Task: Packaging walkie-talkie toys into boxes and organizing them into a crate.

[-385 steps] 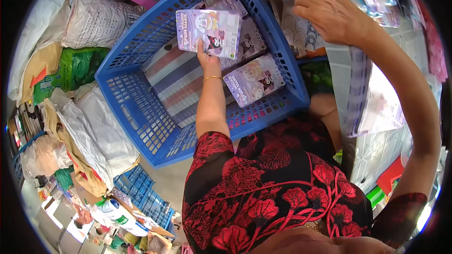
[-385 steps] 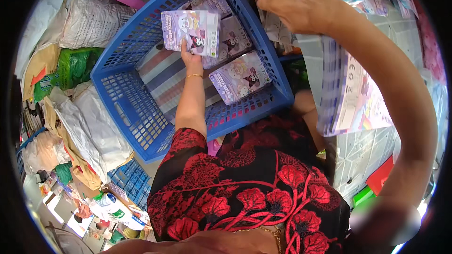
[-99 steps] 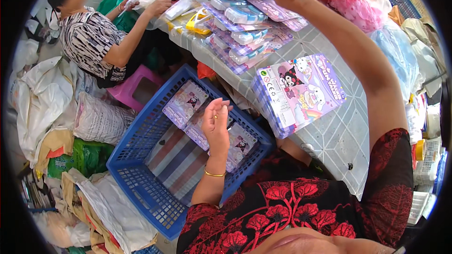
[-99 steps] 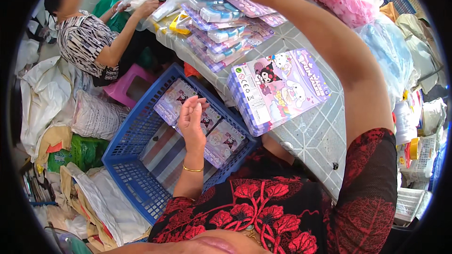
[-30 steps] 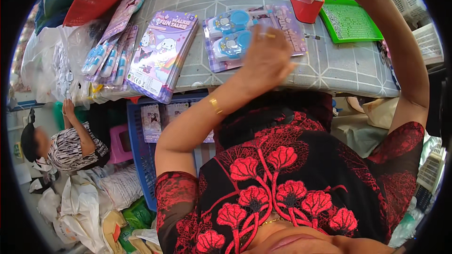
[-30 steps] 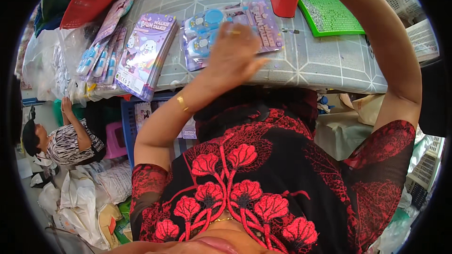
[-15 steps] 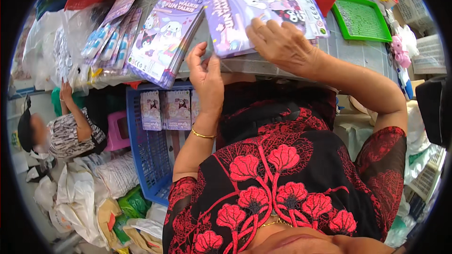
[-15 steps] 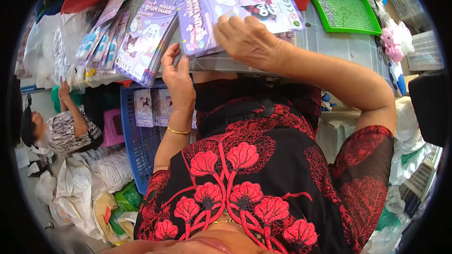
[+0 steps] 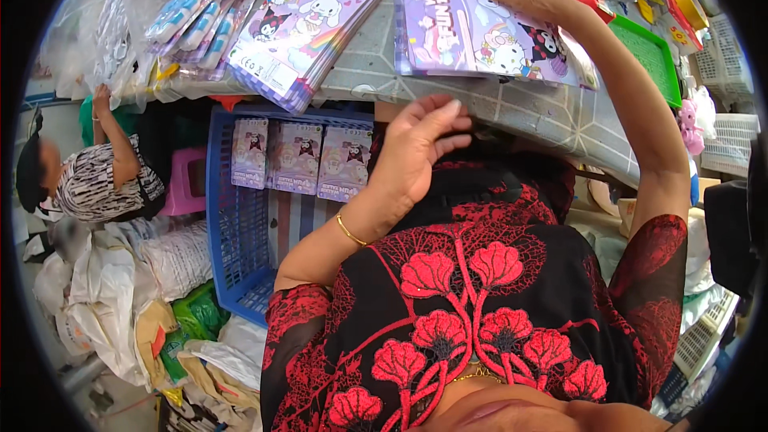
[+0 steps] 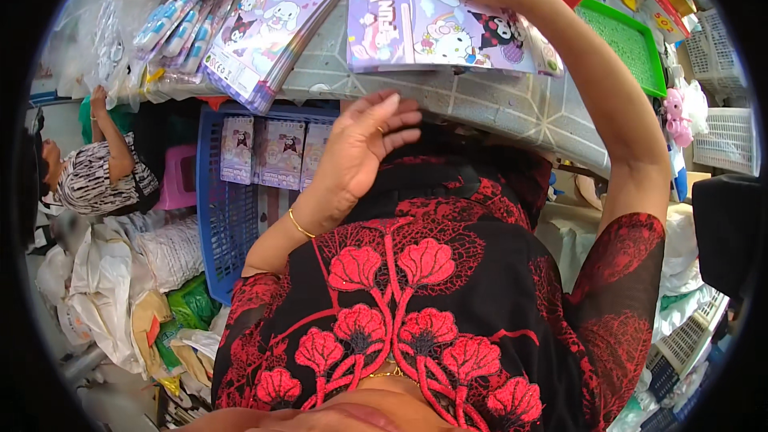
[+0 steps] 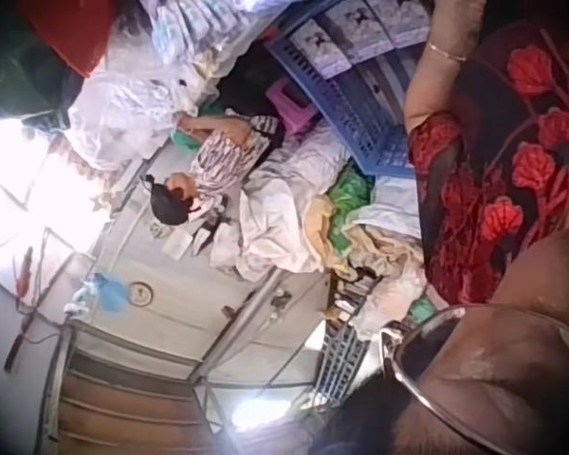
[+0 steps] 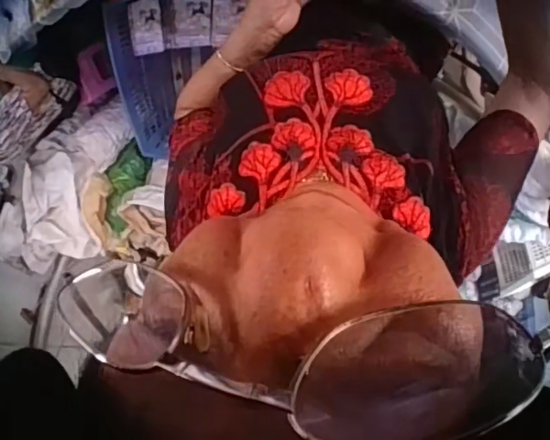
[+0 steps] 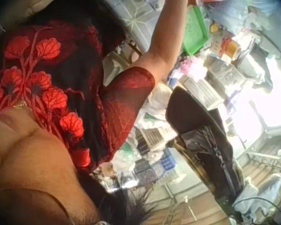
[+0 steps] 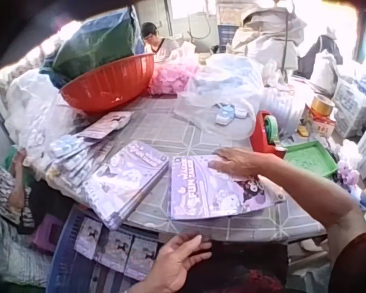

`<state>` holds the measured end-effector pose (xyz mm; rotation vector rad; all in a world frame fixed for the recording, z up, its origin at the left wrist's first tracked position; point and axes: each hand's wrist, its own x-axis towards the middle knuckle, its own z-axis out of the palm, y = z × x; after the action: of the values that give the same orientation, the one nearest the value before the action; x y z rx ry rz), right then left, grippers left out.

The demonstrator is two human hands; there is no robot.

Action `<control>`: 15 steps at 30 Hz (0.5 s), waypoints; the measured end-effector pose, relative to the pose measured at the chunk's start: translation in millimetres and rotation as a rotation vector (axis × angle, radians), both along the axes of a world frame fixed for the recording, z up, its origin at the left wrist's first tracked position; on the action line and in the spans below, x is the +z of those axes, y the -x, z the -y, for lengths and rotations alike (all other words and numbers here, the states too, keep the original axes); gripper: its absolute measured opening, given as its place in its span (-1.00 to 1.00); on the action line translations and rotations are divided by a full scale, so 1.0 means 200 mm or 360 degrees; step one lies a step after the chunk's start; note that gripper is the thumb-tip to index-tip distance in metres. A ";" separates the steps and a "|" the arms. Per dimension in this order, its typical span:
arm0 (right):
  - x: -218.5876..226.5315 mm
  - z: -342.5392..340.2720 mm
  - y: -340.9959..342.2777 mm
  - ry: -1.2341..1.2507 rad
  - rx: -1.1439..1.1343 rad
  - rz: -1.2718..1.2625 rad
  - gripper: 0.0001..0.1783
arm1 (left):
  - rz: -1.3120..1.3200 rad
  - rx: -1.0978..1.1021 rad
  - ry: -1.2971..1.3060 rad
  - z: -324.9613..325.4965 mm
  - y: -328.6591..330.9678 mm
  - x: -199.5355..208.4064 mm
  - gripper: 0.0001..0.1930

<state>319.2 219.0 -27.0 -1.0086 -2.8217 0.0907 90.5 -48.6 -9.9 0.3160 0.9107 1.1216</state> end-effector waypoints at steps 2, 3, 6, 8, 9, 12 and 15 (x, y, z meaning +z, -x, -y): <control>0.00 -0.02 0.04 -0.0242 0.0314 0.0280 -0.50 | -0.0114 -0.0126 0.0063 0.02 -0.02 -0.02 -0.62; 0.06 0.04 0.09 -0.0243 0.0340 0.0280 -0.50 | -0.0140 -0.0190 0.0137 0.03 -0.02 -0.02 -0.58; 0.15 0.15 0.18 -0.0213 0.0260 0.0487 -0.52 | -0.0117 -0.0189 0.0201 0.02 -0.04 -0.02 -0.46; 0.11 0.17 0.17 -0.0184 0.0207 0.0253 -0.56 | -0.0097 -0.0183 0.0240 0.01 -0.04 -0.03 -0.44; 0.08 0.16 0.18 -0.0058 0.0105 0.0196 -0.60 | -0.0057 -0.0205 0.0206 0.01 -0.04 -0.04 -0.42; 0.19 0.34 0.27 0.0246 0.0101 0.0057 -0.42 | 0.0034 -0.0110 0.0152 0.03 -0.02 -0.04 -0.42; 0.17 0.41 0.30 0.0388 -0.0193 -0.0019 -0.22 | 0.0204 0.0134 0.0018 0.03 -0.01 -0.04 -0.50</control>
<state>259.3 137.7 7.0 -1.2199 -2.7790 0.4343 93.3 -54.7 -17.3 0.1958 0.8225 1.1999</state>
